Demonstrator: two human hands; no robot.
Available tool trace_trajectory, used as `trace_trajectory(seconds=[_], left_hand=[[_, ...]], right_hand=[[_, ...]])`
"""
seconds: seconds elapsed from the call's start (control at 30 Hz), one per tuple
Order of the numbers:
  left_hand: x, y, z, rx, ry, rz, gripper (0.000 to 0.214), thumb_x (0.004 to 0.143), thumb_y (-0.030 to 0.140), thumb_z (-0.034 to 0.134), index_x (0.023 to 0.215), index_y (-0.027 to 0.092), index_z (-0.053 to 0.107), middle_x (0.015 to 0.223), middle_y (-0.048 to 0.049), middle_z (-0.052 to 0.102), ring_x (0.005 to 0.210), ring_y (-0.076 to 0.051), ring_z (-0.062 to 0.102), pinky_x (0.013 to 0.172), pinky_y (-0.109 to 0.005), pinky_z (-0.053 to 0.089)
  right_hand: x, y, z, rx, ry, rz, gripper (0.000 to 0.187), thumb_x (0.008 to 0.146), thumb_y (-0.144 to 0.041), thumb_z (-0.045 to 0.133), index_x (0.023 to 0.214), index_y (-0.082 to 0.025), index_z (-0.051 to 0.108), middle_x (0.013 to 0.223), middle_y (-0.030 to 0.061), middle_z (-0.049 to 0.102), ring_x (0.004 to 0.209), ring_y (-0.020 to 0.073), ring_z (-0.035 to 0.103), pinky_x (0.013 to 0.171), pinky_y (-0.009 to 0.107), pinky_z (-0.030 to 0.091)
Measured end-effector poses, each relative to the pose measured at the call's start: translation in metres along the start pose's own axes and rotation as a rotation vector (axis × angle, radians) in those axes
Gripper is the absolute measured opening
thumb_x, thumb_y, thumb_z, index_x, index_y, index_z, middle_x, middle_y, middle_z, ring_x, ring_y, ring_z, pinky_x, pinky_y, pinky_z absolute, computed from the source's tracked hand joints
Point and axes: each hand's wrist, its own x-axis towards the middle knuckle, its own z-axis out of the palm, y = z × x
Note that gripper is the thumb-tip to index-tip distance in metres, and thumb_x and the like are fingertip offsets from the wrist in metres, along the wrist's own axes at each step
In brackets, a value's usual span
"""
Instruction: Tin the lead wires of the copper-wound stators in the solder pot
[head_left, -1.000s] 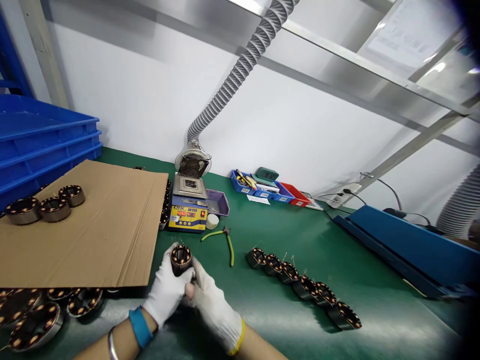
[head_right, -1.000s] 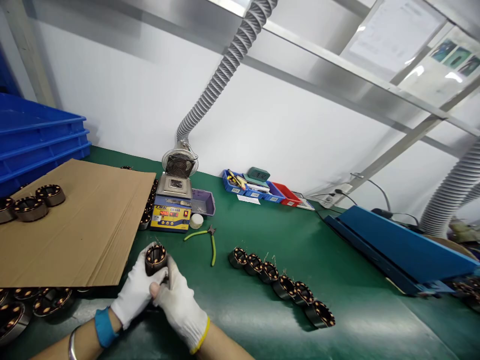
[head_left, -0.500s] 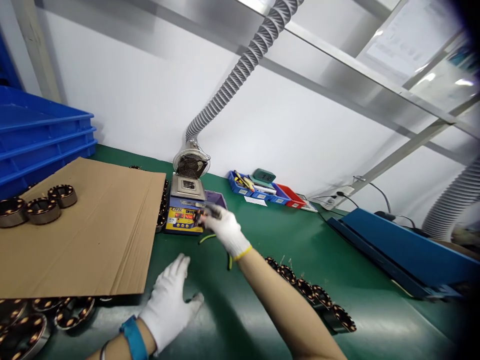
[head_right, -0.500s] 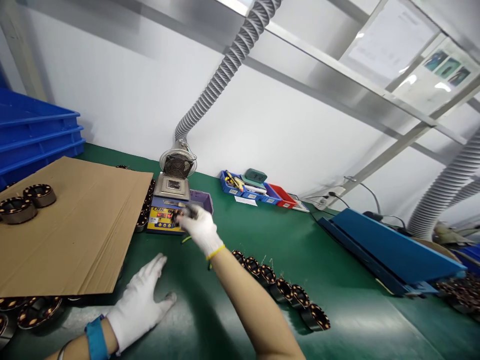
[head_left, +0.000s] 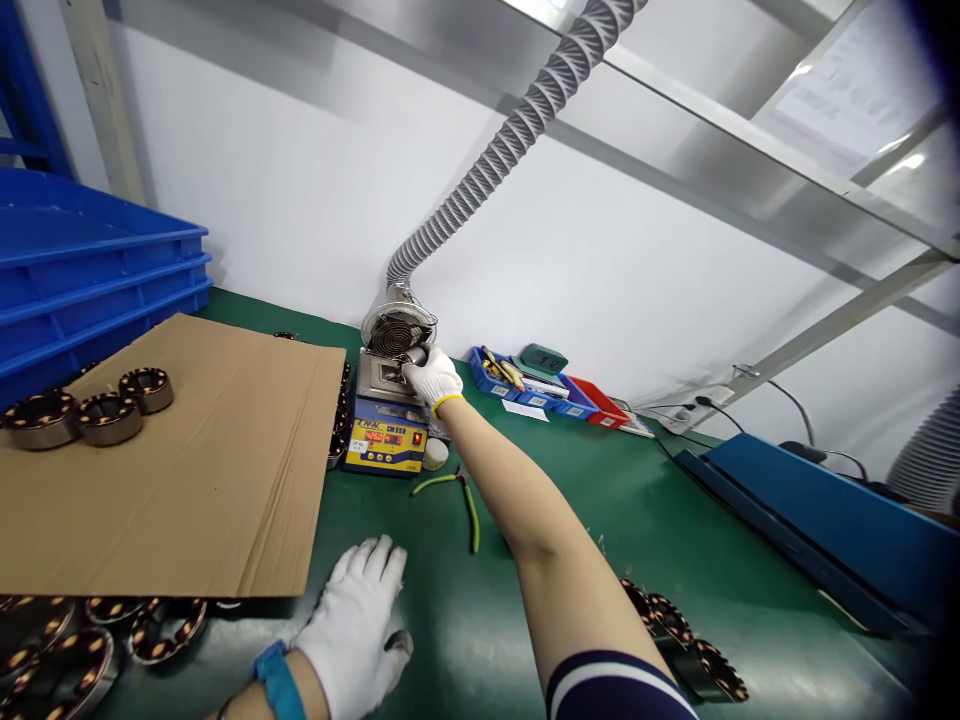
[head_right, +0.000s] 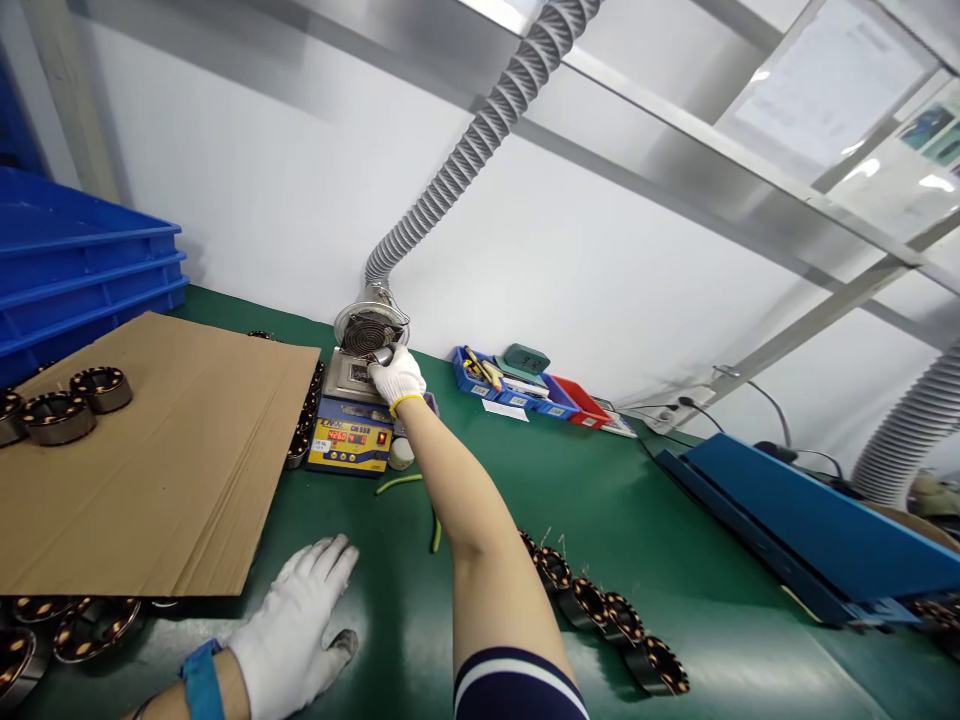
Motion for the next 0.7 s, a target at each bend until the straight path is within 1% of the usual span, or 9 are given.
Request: trace_trajectory(seconds=[0.13, 0.27, 0.5, 0.7], left_hand=[[-0.0017, -0.0029, 0.0032, -0.044, 0.018, 0.024, 0.078, 0.08, 0.046, 0.043, 0.149, 0.014, 0.025, 0.152, -0.0111, 0.017, 0.14, -0.028, 0.013, 0.116, -0.042, 0.001], [-0.0015, -0.005, 0.0055, -0.034, 0.018, 0.023, 0.079, 0.08, 0.047, 0.044, 0.149, 0.014, 0.026, 0.152, -0.011, 0.017, 0.14, -0.028, 0.013, 0.116, -0.042, 0.001], [-0.0014, -0.0025, 0.0018, -0.031, 0.008, 0.023, 0.079, 0.08, 0.047, 0.043, 0.149, 0.013, 0.025, 0.152, -0.0121, 0.017, 0.14, -0.029, 0.013, 0.115, -0.043, 0.002], [-0.0028, -0.001, -0.0011, -0.024, -0.01, 0.022, 0.078, 0.082, 0.048, 0.041, 0.149, 0.013, 0.024, 0.152, -0.0126, 0.016, 0.14, -0.029, 0.012, 0.115, -0.043, 0.001]], right_hand=[[-0.0033, -0.0014, -0.0015, -0.033, -0.038, -0.011, 0.059, 0.068, -0.041, 0.058, 0.123, -0.023, 0.053, 0.107, 0.0031, 0.063, 0.102, 0.0239, 0.058, 0.086, 0.035, 0.045], [-0.0038, -0.0044, -0.0033, -0.046, -0.045, -0.006, 0.055, 0.067, -0.041, 0.057, 0.119, -0.025, 0.055, 0.106, 0.0019, 0.063, 0.1, 0.0246, 0.058, 0.084, 0.036, 0.045], [0.0001, -0.003, 0.0001, -0.047, -0.06, -0.017, 0.054, 0.067, -0.042, 0.058, 0.118, -0.025, 0.056, 0.104, 0.003, 0.063, 0.099, 0.0251, 0.058, 0.082, 0.036, 0.045], [0.0001, -0.0043, -0.0006, -0.054, -0.058, -0.038, 0.054, 0.068, -0.041, 0.057, 0.118, -0.024, 0.055, 0.103, 0.0027, 0.063, 0.099, 0.0238, 0.058, 0.082, 0.034, 0.045]])
